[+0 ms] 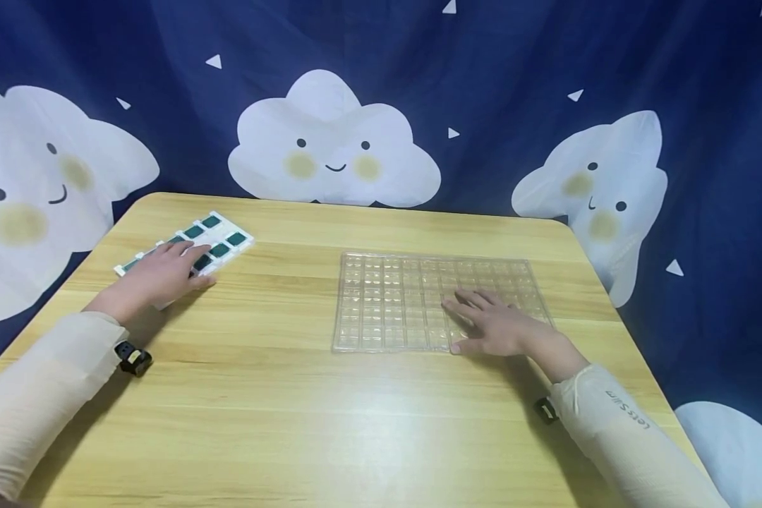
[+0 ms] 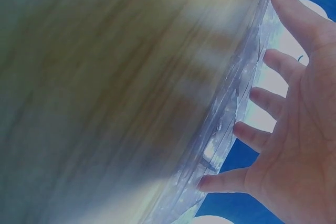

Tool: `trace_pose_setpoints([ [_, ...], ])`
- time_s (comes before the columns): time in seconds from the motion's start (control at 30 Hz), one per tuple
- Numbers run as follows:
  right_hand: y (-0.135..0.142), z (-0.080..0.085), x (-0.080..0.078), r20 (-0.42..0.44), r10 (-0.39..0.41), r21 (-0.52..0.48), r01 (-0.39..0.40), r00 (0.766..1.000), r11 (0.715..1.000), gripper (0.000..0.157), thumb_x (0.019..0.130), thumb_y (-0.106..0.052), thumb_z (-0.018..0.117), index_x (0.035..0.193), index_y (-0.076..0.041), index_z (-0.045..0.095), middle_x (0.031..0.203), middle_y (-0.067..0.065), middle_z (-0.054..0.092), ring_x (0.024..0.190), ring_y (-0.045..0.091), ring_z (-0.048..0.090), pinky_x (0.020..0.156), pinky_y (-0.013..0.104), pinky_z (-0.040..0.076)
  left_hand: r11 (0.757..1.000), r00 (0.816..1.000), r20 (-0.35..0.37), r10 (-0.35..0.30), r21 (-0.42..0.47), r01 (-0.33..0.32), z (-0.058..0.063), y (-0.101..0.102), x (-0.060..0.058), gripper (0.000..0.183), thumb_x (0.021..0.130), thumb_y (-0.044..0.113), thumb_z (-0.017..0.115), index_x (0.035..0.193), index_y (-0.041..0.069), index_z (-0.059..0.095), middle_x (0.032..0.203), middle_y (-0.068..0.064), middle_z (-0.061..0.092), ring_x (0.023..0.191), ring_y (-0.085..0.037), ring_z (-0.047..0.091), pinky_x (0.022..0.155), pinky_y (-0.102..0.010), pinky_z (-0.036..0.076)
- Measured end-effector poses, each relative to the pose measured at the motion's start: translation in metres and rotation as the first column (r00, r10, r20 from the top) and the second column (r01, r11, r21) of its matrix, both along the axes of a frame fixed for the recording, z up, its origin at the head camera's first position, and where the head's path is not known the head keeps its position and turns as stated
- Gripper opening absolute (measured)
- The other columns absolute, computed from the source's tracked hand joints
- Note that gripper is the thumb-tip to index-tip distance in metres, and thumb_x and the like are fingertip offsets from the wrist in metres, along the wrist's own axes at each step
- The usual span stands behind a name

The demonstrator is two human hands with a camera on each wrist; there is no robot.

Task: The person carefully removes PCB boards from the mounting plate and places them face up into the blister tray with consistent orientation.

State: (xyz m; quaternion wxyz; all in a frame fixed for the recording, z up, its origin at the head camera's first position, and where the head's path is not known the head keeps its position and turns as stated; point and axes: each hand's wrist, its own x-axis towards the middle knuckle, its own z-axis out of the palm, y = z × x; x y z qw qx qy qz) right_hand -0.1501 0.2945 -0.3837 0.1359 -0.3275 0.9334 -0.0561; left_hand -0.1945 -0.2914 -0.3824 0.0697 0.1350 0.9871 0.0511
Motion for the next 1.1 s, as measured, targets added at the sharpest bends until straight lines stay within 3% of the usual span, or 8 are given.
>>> trace_pose_setpoints([
  [0.23,-0.001,0.0,0.0,0.001,-0.004,0.003,0.004,1.0,1.0,0.087,0.087,-0.066,0.056,0.154,-0.017,0.031,0.158,0.019,0.022,0.141,0.048,0.018,0.105,0.072,0.023,0.999,0.996,0.078,0.037,-0.019,-0.035,-0.001,-0.006,0.0,0.086,0.098,0.052,0.046,0.145,-0.017,0.024,0.145,-0.041,0.025,0.131,-0.06,0.022,0.107,-0.07,0.021],
  [0.4,-0.002,0.001,0.001,-0.001,-0.001,-0.002,0.001,1.0,1.0,0.087,0.087,-0.065,0.058,0.154,-0.016,0.032,0.158,0.019,0.023,0.141,0.048,0.019,0.105,0.072,0.024,0.999,0.996,0.088,0.018,-0.041,-0.015,0.0,-0.009,0.001,0.076,0.101,0.043,0.045,0.141,-0.02,0.029,0.145,-0.041,0.025,0.131,-0.06,0.022,0.108,-0.068,0.021],
  [0.73,-0.002,0.002,0.0,0.005,-0.005,0.008,0.005,1.0,1.0,0.087,0.087,-0.064,0.059,0.154,-0.016,0.033,0.157,0.019,0.024,0.14,0.049,0.02,0.105,0.072,0.023,0.999,0.997,0.07,-0.021,-0.037,0.024,0.001,-0.009,0.001,0.068,0.101,0.034,0.049,0.139,-0.02,0.034,0.143,-0.042,0.029,0.131,-0.059,0.025,0.11,-0.065,0.021],
  [1.1,-0.003,0.004,0.0,0.014,-0.004,0.009,0.004,1.0,1.0,0.088,0.086,-0.065,0.059,0.153,-0.015,0.034,0.156,0.021,0.025,0.139,0.051,0.022,0.106,0.072,0.022,1.0,0.995,0.095,-0.017,0.013,0.015,0.0,-0.009,0.006,0.07,0.1,0.037,0.05,0.142,-0.017,0.033,0.146,-0.039,0.027,0.132,-0.058,0.023,0.11,-0.065,0.019],
])
